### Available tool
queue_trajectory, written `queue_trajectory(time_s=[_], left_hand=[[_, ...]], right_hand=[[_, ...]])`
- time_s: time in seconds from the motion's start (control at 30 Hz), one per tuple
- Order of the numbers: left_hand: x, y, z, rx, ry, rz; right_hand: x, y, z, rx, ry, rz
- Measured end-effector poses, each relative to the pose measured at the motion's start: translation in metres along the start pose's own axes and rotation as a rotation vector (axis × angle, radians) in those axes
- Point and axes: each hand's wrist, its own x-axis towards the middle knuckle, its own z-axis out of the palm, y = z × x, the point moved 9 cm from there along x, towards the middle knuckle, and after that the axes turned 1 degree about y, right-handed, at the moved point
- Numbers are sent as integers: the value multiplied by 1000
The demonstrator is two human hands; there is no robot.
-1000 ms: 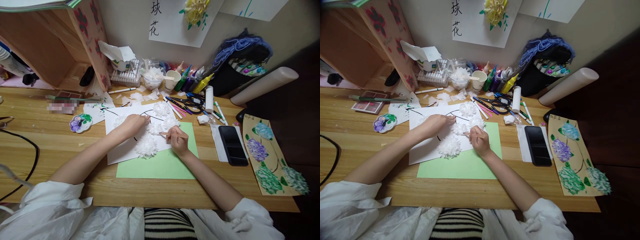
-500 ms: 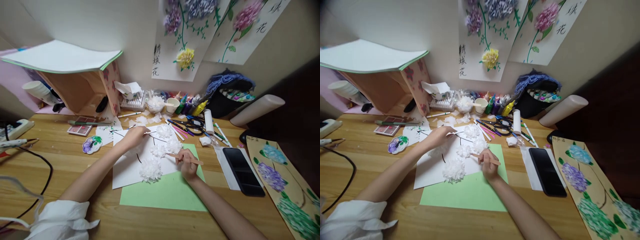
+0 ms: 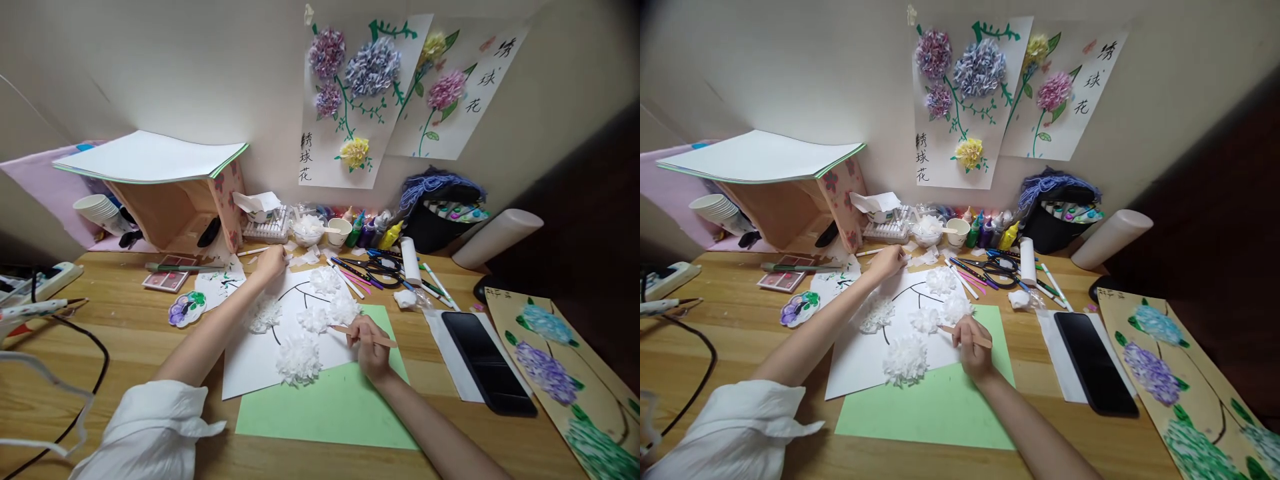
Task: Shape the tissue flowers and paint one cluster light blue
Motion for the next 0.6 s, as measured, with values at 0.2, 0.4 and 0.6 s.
queue_trajectory(time_s=[0.2, 0.4, 0.6], left_hand=[[-1, -7, -7, -139, 17, 13], [-6, -6, -24, -254, 71, 50], [-63, 49, -49, -463, -13, 293]], right_hand=[[0, -1, 1, -9, -4, -3], [2, -3, -1, -11, 13, 2], [2, -11, -4, 27, 77, -32]])
